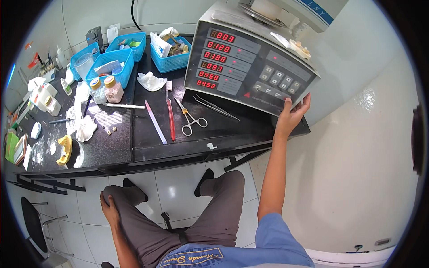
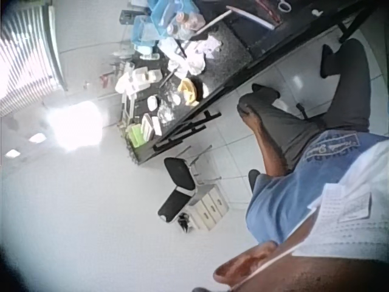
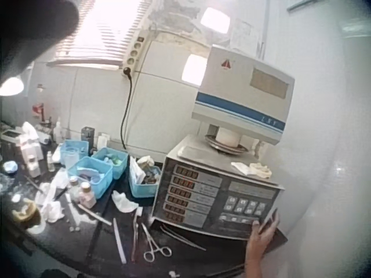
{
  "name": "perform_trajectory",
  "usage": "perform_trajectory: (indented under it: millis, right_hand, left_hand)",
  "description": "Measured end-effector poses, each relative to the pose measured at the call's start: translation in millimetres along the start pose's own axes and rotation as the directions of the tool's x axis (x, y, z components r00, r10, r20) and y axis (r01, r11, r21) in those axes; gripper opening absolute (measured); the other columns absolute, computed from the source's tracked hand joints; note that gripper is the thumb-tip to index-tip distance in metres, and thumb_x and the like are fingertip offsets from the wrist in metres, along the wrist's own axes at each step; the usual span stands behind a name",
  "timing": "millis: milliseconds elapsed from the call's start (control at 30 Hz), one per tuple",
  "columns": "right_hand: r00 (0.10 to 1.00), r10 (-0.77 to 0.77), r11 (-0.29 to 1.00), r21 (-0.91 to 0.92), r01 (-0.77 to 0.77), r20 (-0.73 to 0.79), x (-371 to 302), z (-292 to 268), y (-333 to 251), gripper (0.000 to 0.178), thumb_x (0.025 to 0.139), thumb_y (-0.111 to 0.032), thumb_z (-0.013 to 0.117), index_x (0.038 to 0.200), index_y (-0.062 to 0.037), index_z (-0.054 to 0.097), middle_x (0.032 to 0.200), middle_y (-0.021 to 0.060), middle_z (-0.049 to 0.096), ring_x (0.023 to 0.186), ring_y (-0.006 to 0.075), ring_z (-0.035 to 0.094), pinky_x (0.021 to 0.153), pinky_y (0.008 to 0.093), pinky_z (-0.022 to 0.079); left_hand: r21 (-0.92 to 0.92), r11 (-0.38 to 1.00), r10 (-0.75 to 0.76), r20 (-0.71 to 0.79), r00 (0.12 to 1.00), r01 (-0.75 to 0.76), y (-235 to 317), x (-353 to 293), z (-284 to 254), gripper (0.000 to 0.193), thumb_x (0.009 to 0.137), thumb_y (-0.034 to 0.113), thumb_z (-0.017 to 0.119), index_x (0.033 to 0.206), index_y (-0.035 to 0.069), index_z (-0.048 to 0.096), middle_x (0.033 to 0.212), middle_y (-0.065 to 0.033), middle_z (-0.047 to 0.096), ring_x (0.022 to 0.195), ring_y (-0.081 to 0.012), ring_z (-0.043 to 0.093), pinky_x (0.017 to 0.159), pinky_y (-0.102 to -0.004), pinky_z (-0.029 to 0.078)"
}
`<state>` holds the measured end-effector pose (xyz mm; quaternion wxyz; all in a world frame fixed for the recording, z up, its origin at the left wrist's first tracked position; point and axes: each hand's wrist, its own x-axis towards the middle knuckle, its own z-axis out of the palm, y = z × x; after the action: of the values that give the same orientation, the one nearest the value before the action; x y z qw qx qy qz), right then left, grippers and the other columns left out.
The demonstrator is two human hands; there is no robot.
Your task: Preparing and fitting a dental crown using a laboratory furnace and a dental model.
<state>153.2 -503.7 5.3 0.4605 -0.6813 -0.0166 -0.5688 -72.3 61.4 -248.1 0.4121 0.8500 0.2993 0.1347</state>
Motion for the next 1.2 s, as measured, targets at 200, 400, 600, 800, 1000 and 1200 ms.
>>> perform_trajectory:
  millis: [200, 400, 600, 800, 1000, 1200]
  right_hand:
    - [0.942, -0.335, 0.86, -0.406, 0.309, 0.008, 0.9, -10.7, -10.1, 0.05, 0.089, -0.015, 0.06, 0.137, -0.004, 0.047, 0.146, 0.0227, 0.035, 0.13, 0.0355, 0.041, 0.104, 0.0462, 0.037]
    - [0.939, -0.329, 0.81, -0.48, 0.335, 0.1, -4.5, -7.2, -18.8, 0.039, 0.089, -0.016, 0.057, 0.128, -0.0103, 0.061, 0.149, 0.024, 0.029, 0.135, 0.0381, 0.034, 0.104, 0.0474, 0.035]
    - [0.944, -0.303, 0.808, -0.491, 0.326, 0.128, -0.6, -1.1, -18.7, 0.045, 0.09, -0.017, 0.056, 0.135, -0.0141, 0.055, 0.149, 0.0271, 0.027, 0.137, 0.0421, 0.03, 0.11, 0.0518, 0.027]
    - [0.936, -0.316, 0.773, -0.53, 0.349, 0.154, 2.7, -1.3, -18.4, 0.05, 0.09, -0.018, 0.057, 0.139, -0.0135, 0.049, 0.15, 0.0283, 0.024, 0.138, 0.0443, 0.026, 0.111, 0.0552, 0.023]
    - [0.916, -0.361, 0.76, -0.515, 0.397, 0.173, -3.0, -1.9, -28.1, 0.058, 0.088, -0.019, 0.059, 0.143, -0.0109, 0.042, 0.152, 0.0284, 0.021, 0.139, 0.047, 0.023, 0.112, 0.0565, 0.021]
    - [0.869, -0.466, 0.721, -0.499, 0.481, 0.163, -7.8, -1.5, -35.7, 0.046, 0.085, -0.018, 0.061, 0.131, -0.0109, 0.056, 0.146, 0.0242, 0.03, 0.136, 0.0445, 0.027, 0.111, 0.0557, 0.023]
  left_hand:
    - [0.018, 1.0, 0.016, -0.001, 1.0, -0.016, 0.6, -1.3, 0.2, 0.057, 0.099, 0.036, 0.05, 0.143, 0.0, 0.041, 0.145, -0.0204, 0.045, 0.134, -0.0363, 0.043, 0.111, -0.0405, 0.032]
    - [0.038, 0.999, 0.018, -0.017, 1.0, -0.017, -1.4, -2.7, -3.1, 0.058, 0.099, 0.037, 0.049, 0.143, 0.0, 0.041, 0.144, -0.0213, 0.045, 0.133, -0.0371, 0.043, 0.111, -0.0408, 0.032]
    - [0.024, 1.0, -0.001, -0.022, 1.0, 0.002, -0.4, -3.7, -3.8, 0.057, 0.098, 0.035, 0.049, 0.142, -0.001, 0.041, 0.144, -0.0216, 0.046, 0.133, -0.0374, 0.043, 0.111, -0.0405, 0.032]
    - [0.044, 0.999, 0.024, -0.028, 0.999, -0.023, -2.6, -2.3, -3.1, 0.057, 0.098, 0.034, 0.05, 0.142, -0.001, 0.041, 0.143, -0.0217, 0.046, 0.132, -0.0377, 0.044, 0.11, -0.0405, 0.033]
    - [0.057, 0.998, 0.022, -0.032, 0.999, -0.02, -7.5, -1.3, -2.3, 0.057, 0.098, 0.034, 0.05, 0.142, -0.001, 0.041, 0.143, -0.022, 0.047, 0.132, -0.0381, 0.044, 0.11, -0.0406, 0.033]
    - [0.07, 0.997, 0.019, -0.048, 0.999, -0.016, -9.9, -1.1, -2.6, 0.058, 0.097, 0.035, 0.051, 0.142, -0.001, 0.042, 0.142, -0.0222, 0.047, 0.131, -0.0384, 0.044, 0.11, -0.0408, 0.033]
